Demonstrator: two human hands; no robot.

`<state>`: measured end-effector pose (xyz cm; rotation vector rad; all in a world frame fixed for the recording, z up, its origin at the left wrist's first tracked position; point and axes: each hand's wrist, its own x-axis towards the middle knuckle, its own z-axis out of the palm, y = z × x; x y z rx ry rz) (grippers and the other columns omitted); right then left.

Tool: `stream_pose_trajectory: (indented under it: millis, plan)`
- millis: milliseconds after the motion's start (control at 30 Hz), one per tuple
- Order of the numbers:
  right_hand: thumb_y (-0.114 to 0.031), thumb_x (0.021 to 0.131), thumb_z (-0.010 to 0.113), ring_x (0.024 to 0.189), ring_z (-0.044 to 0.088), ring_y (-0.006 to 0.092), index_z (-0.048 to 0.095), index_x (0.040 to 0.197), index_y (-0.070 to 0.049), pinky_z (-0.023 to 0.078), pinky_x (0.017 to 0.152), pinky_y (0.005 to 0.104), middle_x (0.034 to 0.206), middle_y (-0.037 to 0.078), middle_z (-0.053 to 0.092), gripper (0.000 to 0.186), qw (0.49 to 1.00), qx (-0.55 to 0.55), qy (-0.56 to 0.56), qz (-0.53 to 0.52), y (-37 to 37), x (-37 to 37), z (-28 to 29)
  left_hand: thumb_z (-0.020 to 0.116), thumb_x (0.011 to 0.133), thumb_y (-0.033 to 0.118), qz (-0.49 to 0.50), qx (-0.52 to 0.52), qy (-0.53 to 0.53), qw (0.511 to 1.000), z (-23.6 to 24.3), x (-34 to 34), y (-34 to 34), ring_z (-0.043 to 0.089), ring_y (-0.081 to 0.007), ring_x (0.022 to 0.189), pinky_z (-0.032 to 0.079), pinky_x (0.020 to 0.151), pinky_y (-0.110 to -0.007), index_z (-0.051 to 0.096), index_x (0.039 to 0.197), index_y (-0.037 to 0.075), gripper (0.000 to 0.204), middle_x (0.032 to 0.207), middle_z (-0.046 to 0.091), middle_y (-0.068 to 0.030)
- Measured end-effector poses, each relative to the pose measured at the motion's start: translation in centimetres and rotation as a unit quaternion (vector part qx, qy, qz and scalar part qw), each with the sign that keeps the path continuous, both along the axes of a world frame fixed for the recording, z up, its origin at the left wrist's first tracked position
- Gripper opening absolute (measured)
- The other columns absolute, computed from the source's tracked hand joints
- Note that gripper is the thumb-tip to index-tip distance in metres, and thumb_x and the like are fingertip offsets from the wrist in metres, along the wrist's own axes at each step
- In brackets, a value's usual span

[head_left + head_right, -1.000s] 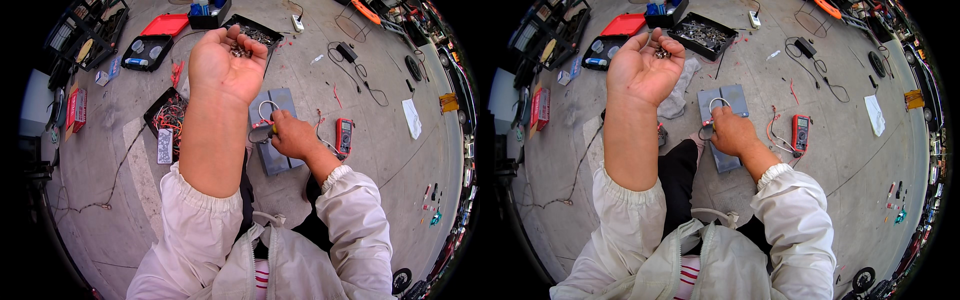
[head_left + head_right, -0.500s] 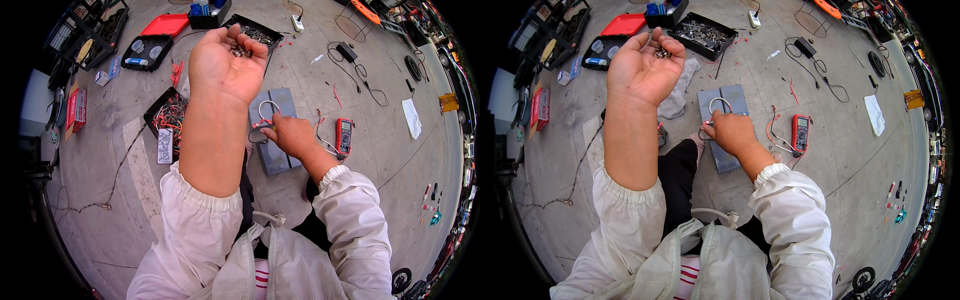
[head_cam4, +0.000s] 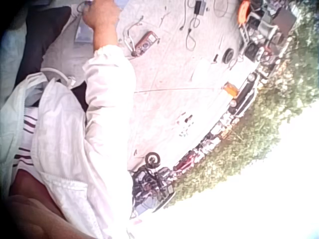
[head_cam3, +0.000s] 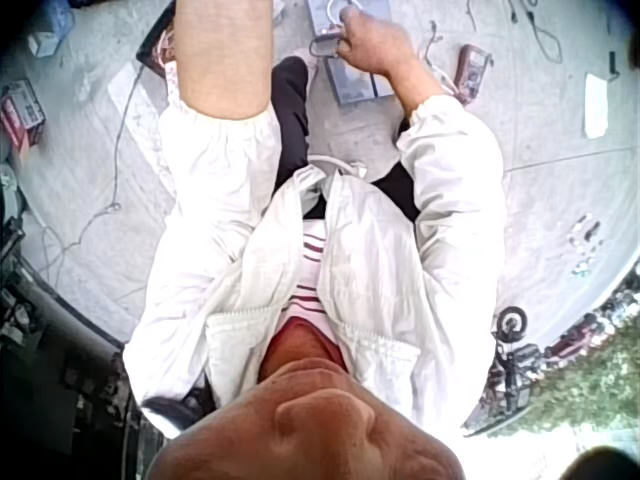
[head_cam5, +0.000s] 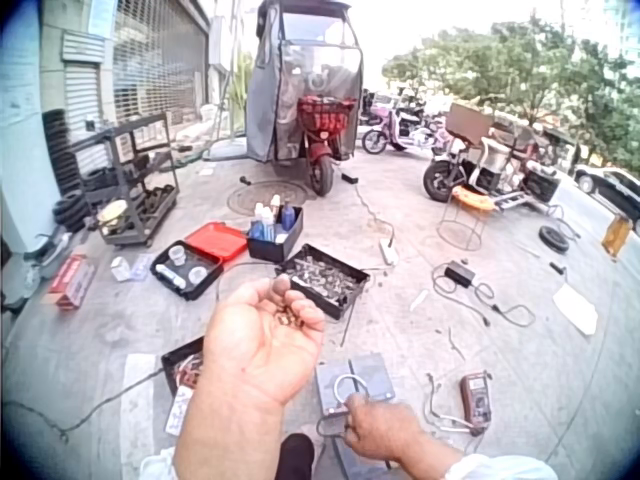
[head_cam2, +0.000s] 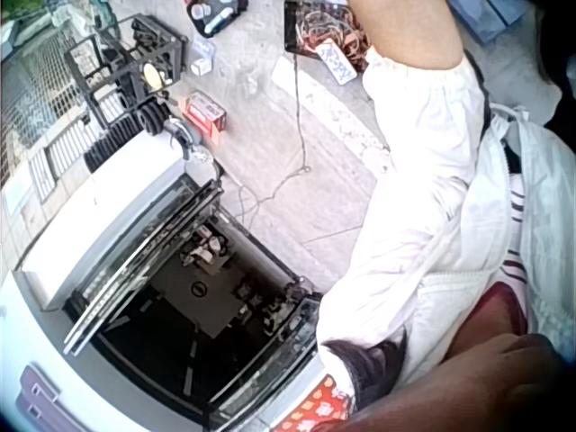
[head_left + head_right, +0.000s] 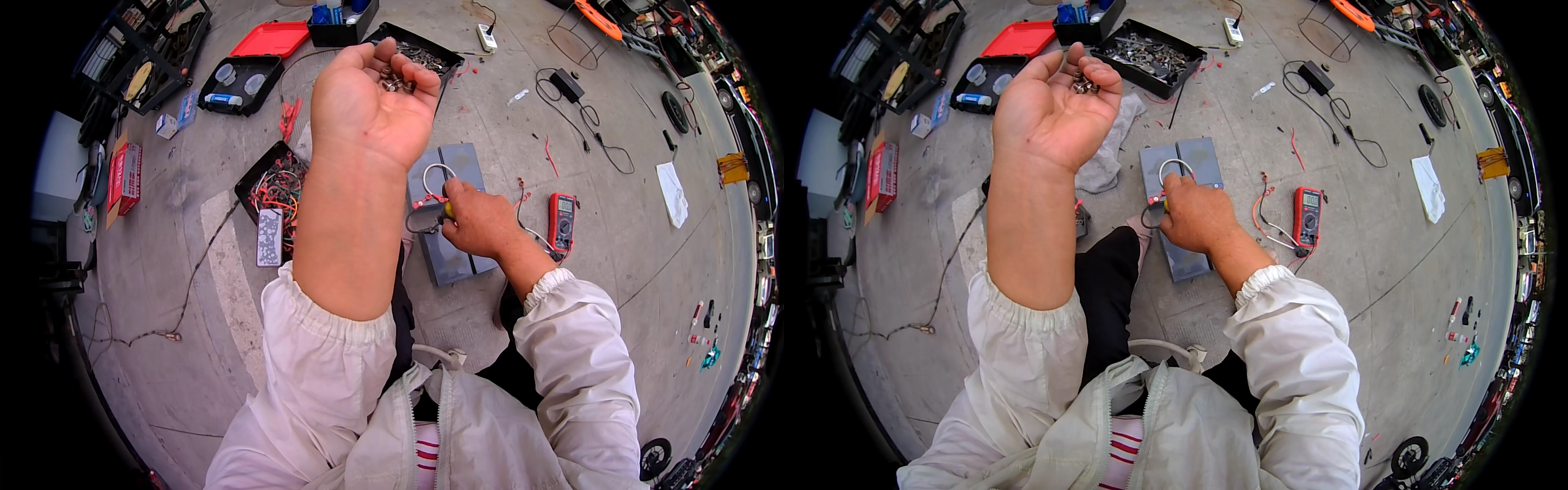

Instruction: The person sits on the ground and uses a screwdriver to tighten screws on the terminals of two gray battery packs. They handle red and black wires and small metal nuts while assembling the connections.

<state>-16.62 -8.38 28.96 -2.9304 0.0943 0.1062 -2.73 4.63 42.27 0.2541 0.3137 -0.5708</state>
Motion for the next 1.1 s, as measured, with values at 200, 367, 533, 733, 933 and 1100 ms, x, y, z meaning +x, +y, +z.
stream_pose_trajectory:
  millis: [200, 367, 533, 733, 933, 1100]
  plan:
    - [-0.037, 0.084, 0.065, 0.070, 0.068, 0.0363, 0.054, 0.095, -0.004, 0.053, 0.064, 0.0462, 0.074, 0.015, 0.068, 0.036, 0.996, -0.026, 0.075, -0.051, 0.4, 0.7, 0.6, 0.044, 0.097, 0.013, 0.001, 0.006, -0.002, 1.000, -0.1, 0.1, 0.2, 0.048, -0.0211, 0.074, 0.047, 0.068, -0.033, 0.051, 0.097, -0.004, 0.018, 0.085, 0.050, -0.0110]
    - [-0.046, 0.085, 0.065, 0.069, 0.068, 0.0347, 0.056, 0.088, -0.004, 0.053, 0.062, 0.0442, 0.072, 0.015, 0.068, 0.044, 0.999, -0.008, -0.031, -0.011, -0.2, -0.1, -0.8, 0.044, 0.097, 0.013, 0.004, 0.012, 0.005, 1.000, 0.0, 0.1, 0.0, 0.048, -0.0211, 0.074, 0.047, 0.068, -0.033, 0.051, 0.097, -0.004, 0.018, 0.085, 0.050, -0.0111]
    - [-0.040, 0.084, 0.066, 0.071, 0.068, 0.0351, 0.053, 0.093, -0.003, 0.053, 0.064, 0.0456, 0.074, 0.015, 0.068, 0.040, 0.992, -0.049, 0.097, -0.059, 0.4, 0.8, 1.1, 0.044, 0.097, 0.013, 0.002, 0.010, 0.003, 1.000, 0.0, 0.1, 0.2, 0.047, -0.0209, 0.074, 0.046, 0.068, -0.033, 0.051, 0.098, -0.004, 0.018, 0.085, 0.049, -0.0110]
    - [-0.044, 0.084, 0.066, 0.068, 0.066, 0.0377, 0.052, 0.098, -0.003, 0.051, 0.059, 0.0476, 0.072, 0.016, 0.067, 0.045, 0.999, -0.003, -0.046, -0.007, -0.3, -0.3, -0.8, 0.045, 0.097, 0.013, -0.001, 0.010, -0.007, 1.000, 0.2, -0.1, 0.2, 0.048, -0.0208, 0.074, 0.047, 0.068, -0.033, 0.051, 0.099, -0.003, 0.018, 0.086, 0.049, -0.0109]
    - [-0.033, 0.083, 0.066, 0.073, 0.068, 0.0365, 0.051, 0.098, -0.003, 0.053, 0.065, 0.0466, 0.077, 0.017, 0.068, 0.036, 0.991, -0.039, 0.112, -0.068, 0.6, 0.9, 1.3, 0.045, 0.097, 0.013, -0.005, 0.010, -0.012, 1.000, -0.1, 0.1, 0.4, 0.047, -0.0208, 0.074, 0.047, 0.068, -0.033, 0.051, 0.099, -0.003, 0.017, 0.086, 0.050, -0.0111]
    - [-0.044, 0.084, 0.065, 0.071, 0.067, 0.0373, 0.051, 0.099, -0.004, 0.051, 0.060, 0.0473, 0.074, 0.015, 0.067, 0.045, 0.999, -0.018, 0.029, -0.016, 0.1, 0.0, -0.1, 0.045, 0.097, 0.012, 0.003, 0.015, -0.008, 1.000, 0.2, 0.0, 0.3, 0.047, -0.0209, 0.075, 0.046, 0.068, -0.033, 0.051, 0.098, -0.004, 0.017, 0.086, 0.050, -0.0111]
